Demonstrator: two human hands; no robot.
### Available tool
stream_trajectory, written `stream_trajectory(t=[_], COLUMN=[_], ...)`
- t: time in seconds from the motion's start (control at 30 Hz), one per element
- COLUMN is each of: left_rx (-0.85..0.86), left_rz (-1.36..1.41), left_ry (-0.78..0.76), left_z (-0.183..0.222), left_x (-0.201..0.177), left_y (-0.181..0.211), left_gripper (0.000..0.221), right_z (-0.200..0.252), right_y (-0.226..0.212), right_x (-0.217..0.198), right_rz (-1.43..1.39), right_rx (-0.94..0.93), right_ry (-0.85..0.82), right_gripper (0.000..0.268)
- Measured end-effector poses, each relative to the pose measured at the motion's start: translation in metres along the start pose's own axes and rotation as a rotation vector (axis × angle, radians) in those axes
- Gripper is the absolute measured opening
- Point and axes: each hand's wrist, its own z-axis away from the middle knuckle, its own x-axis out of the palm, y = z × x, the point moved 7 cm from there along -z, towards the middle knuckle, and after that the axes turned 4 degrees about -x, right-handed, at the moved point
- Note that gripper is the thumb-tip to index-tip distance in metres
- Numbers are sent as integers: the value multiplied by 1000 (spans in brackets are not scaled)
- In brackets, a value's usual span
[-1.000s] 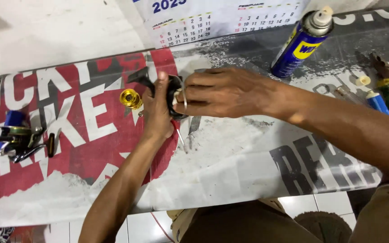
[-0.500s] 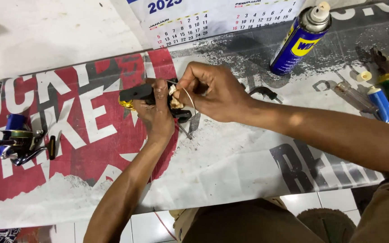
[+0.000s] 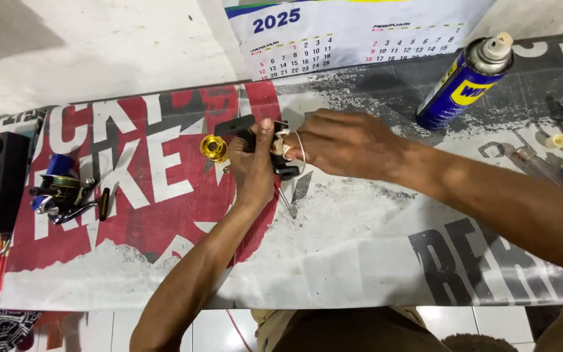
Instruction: Disassembling, cleaning, and reassembling a fishing reel using a screwdriver and pliers.
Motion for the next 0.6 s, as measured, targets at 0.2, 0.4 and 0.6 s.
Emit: stream_trajectory(t=[0.2,0.4,0.6], left_rx=[95,213,38], left_rz=[-54,-182,-98], left_ry=[-4,-88,-48], left_z=[-1,2,4], left_x=[-14,5,-19], left_y=[-4,29,5], left_gripper=[19,28,26], right_z=[22,35,33], right_y=[24,35,22], right_x=[27,44,32], right_rz=[-375,-869,-715], right_rx=[475,805,748], right_ry=[93,43,-100], right_gripper=[14,31,27])
